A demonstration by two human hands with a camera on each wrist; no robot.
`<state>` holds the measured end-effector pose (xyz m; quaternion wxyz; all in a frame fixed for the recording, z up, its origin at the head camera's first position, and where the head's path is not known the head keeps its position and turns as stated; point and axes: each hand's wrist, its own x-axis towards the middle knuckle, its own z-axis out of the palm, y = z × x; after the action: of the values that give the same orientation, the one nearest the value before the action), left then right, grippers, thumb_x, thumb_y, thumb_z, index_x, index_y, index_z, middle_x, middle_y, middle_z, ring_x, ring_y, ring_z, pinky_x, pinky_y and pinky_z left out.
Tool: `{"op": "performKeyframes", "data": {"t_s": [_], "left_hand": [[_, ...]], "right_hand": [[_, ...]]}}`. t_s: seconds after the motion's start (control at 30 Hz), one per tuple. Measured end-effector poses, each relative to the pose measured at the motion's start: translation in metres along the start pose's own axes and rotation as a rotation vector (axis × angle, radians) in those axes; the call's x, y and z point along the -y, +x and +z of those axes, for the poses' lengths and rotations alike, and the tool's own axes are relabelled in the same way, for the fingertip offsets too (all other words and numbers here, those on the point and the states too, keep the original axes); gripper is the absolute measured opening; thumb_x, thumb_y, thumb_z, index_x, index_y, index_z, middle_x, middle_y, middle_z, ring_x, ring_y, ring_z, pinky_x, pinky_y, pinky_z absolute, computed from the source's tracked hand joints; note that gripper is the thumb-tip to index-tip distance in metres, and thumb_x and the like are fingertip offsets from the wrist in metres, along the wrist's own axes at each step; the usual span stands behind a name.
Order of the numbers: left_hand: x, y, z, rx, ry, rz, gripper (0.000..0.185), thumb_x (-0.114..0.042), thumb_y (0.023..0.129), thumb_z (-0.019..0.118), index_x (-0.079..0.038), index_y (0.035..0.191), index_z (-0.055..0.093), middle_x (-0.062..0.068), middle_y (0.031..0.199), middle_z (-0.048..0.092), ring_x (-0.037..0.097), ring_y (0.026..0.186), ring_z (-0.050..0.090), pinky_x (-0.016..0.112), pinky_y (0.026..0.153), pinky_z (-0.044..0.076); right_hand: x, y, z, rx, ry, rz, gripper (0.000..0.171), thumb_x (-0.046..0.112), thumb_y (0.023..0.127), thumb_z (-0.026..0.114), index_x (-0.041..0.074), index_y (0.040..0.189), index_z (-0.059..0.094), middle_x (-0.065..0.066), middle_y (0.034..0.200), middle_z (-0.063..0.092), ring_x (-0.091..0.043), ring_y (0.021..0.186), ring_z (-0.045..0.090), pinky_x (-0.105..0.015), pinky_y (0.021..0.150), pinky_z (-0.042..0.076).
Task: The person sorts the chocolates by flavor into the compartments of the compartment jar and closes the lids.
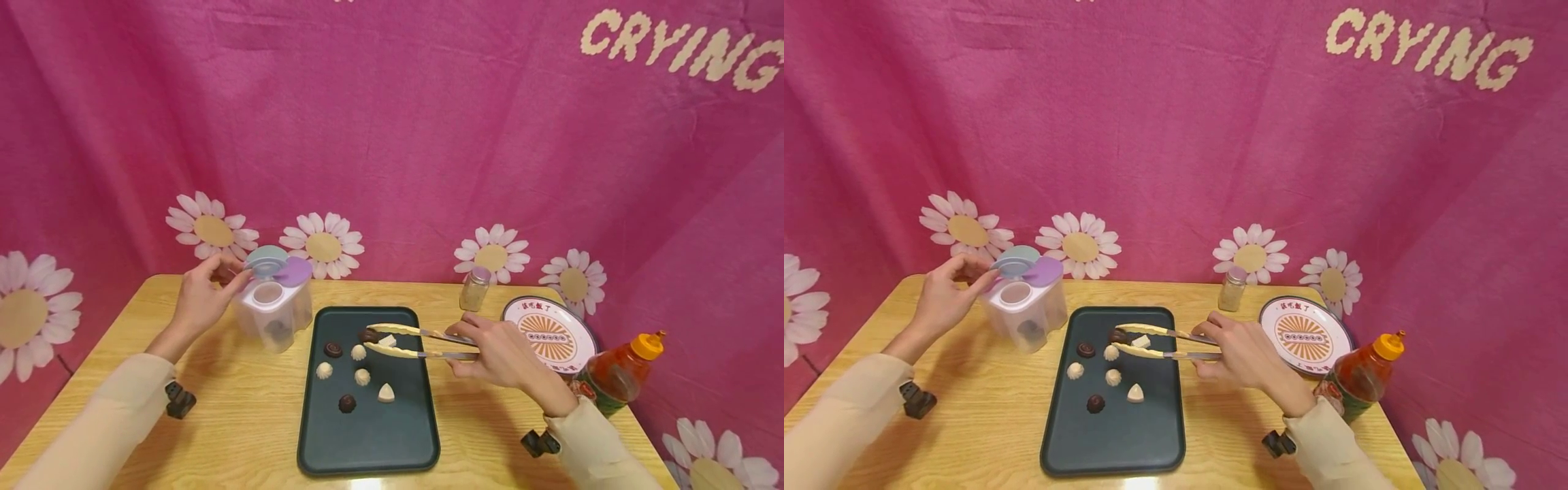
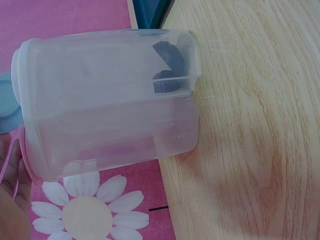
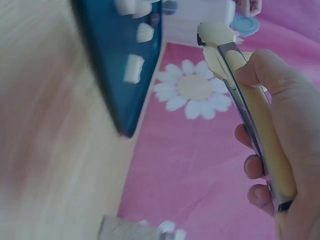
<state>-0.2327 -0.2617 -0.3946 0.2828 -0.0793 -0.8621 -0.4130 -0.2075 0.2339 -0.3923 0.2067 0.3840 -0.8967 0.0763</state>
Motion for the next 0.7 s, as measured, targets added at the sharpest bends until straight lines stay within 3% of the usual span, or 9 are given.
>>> {"op": "performKeyframes", "data": {"t_s": [0.47,0.7], "left_hand": [[0.003,0.000,0.000,-0.017,-0.006,0.007,0.016,-0.010,0.094,0.079,-0.002,0.102,0.067,-0.017,0.082,0.059,-0.004,0.074,0.052,0.006,0.070,0.044],[0.003,0.001,0.001,-0.029,-0.011,0.013,0.016,-0.008,0.093,0.080,-0.002,0.100,0.068,-0.014,0.080,0.060,-0.006,0.072,0.052,0.007,0.069,0.043]], "right_hand": [[0.027,0.080,-0.005,-0.035,0.057,-0.110,0.041,0.044,0.080,0.082,0.017,0.111,0.076,0.003,0.093,0.067,-0.002,0.054,0.042,-0.017,0.049,0.025],[0.038,0.118,0.004,-0.038,0.096,-0.128,0.041,0.043,0.083,0.079,0.015,0.113,0.077,0.000,0.098,0.071,-0.007,0.058,0.052,-0.019,0.049,0.025]]}}
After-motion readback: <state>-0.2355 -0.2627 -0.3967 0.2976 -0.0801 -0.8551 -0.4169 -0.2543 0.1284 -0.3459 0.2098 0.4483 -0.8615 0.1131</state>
